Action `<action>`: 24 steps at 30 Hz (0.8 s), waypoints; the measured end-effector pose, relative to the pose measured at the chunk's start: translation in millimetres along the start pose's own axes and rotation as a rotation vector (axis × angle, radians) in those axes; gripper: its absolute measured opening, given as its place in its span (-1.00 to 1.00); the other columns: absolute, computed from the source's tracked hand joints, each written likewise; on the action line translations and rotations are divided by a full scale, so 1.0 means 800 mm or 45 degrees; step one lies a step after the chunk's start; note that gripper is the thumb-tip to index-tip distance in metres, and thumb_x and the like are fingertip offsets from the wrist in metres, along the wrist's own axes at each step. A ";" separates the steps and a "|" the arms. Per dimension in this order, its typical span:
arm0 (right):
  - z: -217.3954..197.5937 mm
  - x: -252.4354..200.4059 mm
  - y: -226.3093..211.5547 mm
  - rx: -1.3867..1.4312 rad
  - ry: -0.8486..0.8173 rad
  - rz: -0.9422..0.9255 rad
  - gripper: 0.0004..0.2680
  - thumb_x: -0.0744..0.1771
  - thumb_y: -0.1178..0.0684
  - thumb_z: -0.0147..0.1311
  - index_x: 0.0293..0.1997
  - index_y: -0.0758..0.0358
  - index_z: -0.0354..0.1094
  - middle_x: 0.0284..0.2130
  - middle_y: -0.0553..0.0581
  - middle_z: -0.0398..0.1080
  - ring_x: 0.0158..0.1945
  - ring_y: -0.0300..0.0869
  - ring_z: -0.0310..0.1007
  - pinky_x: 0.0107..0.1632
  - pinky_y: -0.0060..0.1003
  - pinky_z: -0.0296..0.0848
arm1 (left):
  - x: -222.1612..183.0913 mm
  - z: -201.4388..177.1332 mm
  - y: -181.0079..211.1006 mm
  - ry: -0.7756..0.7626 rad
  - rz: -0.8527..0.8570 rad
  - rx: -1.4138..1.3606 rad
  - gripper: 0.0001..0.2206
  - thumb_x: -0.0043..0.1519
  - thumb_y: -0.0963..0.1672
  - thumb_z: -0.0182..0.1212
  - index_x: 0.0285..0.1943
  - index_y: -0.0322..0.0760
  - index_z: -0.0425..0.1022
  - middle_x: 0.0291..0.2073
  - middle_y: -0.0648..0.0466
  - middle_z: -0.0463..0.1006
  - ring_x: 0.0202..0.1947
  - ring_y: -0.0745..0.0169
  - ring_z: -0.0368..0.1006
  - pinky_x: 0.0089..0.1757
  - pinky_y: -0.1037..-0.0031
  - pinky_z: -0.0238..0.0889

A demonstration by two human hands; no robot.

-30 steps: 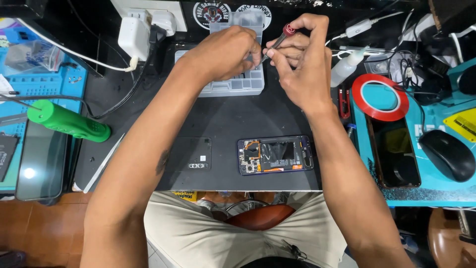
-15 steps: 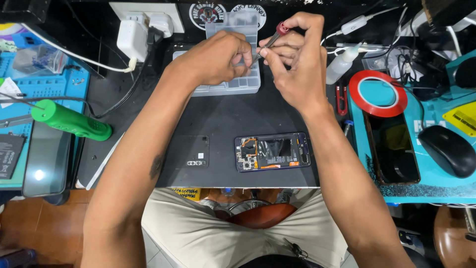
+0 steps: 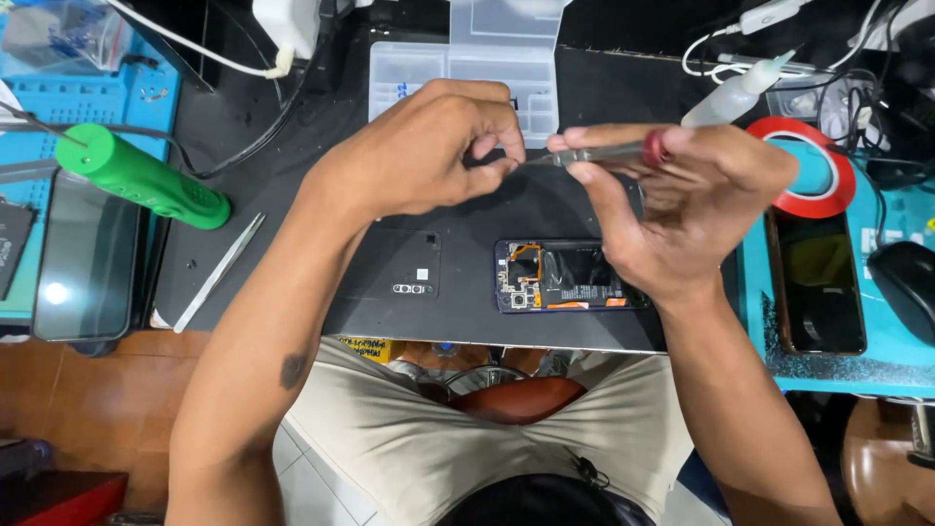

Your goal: Securing the internal chassis of a smartphone by installing multiple small screws with a precision screwdriver.

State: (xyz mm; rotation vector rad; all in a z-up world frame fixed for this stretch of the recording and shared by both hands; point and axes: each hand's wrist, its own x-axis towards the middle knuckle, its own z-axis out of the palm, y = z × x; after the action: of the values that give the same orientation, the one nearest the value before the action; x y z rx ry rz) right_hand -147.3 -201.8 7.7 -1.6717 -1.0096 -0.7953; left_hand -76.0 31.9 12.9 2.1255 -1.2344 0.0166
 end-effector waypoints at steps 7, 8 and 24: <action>0.008 -0.002 -0.006 -0.033 -0.065 -0.018 -0.55 0.39 0.50 0.10 0.20 0.17 -0.16 -0.32 0.58 0.33 -0.20 0.37 0.61 -0.11 0.12 0.71 | -0.003 0.011 0.005 -0.079 -0.017 0.055 -0.95 0.18 -0.20 0.29 -0.23 -0.18 0.57 -0.37 0.13 0.38 -0.49 0.11 0.32 -0.47 0.27 0.15; 0.007 -0.003 -0.006 -0.049 -0.079 -0.022 -0.56 0.39 0.49 0.11 0.20 0.18 -0.15 -0.32 0.56 0.32 -0.20 0.37 0.61 -0.13 0.13 0.72 | -0.003 0.013 0.003 -0.075 -0.001 0.058 -0.94 0.17 -0.21 0.28 -0.24 -0.18 0.57 -0.37 0.12 0.38 -0.48 0.10 0.34 -0.46 0.26 0.17; 0.007 -0.003 -0.006 -0.071 -0.125 0.005 -0.57 0.38 0.51 0.14 0.19 0.28 -0.13 -0.28 0.63 0.36 -0.12 0.34 0.62 -0.13 0.12 0.77 | -0.005 0.014 -0.003 -0.052 0.073 -0.001 -0.97 0.19 -0.21 0.28 -0.24 -0.23 0.57 -0.39 0.10 0.39 -0.49 0.10 0.36 -0.45 0.25 0.19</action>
State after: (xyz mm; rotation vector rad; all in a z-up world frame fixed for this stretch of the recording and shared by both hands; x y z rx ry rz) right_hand -152.0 -196.6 6.0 -1.7746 -1.0595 -0.7514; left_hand -79.7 29.6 1.8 2.0988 -1.3184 -0.0028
